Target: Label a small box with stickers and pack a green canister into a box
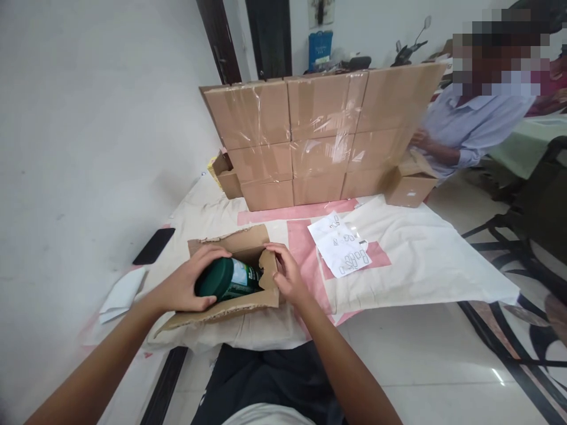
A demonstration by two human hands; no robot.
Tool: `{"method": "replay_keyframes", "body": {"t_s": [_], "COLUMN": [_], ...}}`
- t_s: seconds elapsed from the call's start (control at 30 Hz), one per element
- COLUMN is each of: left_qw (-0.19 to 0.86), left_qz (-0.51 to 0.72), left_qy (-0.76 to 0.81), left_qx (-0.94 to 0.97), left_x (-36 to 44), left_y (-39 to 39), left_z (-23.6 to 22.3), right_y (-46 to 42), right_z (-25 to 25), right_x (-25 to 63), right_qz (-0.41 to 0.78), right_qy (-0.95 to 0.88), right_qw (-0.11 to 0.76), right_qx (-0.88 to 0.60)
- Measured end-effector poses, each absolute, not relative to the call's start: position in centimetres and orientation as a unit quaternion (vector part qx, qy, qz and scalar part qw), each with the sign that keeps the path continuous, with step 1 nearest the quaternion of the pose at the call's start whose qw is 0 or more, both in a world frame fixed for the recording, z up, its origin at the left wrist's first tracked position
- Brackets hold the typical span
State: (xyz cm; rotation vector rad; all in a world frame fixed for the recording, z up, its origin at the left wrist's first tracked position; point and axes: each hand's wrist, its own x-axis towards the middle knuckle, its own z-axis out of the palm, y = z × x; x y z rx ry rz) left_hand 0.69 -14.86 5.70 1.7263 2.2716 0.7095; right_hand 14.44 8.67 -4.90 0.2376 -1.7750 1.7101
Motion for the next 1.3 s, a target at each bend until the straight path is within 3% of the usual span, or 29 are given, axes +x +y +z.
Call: {"method": "replay_keyframes", "body": {"t_s": [0.1,0.27,0.33,0.5,0.77,1.07,1.17,1.3], "left_qw": [0.1,0.108,0.139,0.207,0.16,0.227,0.192,0.071], "left_qz": [0.226,0.372,0.371,0.252,0.083,0.034,-0.009,-0.101], "left_qy": [0.774,0.725,0.73,0.754,0.779,0.77,0.769,0.756], "left_qx": [0.583,0.569,0.557,0.571,0.6,0.595,0.609,0.643], "left_x": [1.2,1.2,1.3,1.4,0.8,1.4,2.0,1.8], "left_y": [-14.4,-15.1,-15.2,-15.5,-16.0,-15.1,-14.6,-14.4], "left_z": [4.9,3.9,4.0,4.8,5.1,8.9,9.3,7.5], "right_y": [8.3,8.2,8.2,8.2,7.9,7.5,7.4,7.4], "right_z": [-4.9,-4.8,-4.9,-5.1,-4.7,-5.3,-5.0,-4.6], "right_x": [14.4,14.2,14.1,14.1,14.7,14.9,15.3,15.5], "right_qz": [0.654,0.654,0.649,0.631,0.621,0.634,0.626,0.616], "right_qy": [-0.668,-0.662,-0.666,-0.684,-0.691,-0.679,-0.688,-0.692], "right_qw": [0.343,0.353,0.355,0.353,0.356,0.358,0.359,0.368], "right_qx": [0.095,0.101,0.098,0.094,0.095,0.091,0.081,0.078]}}
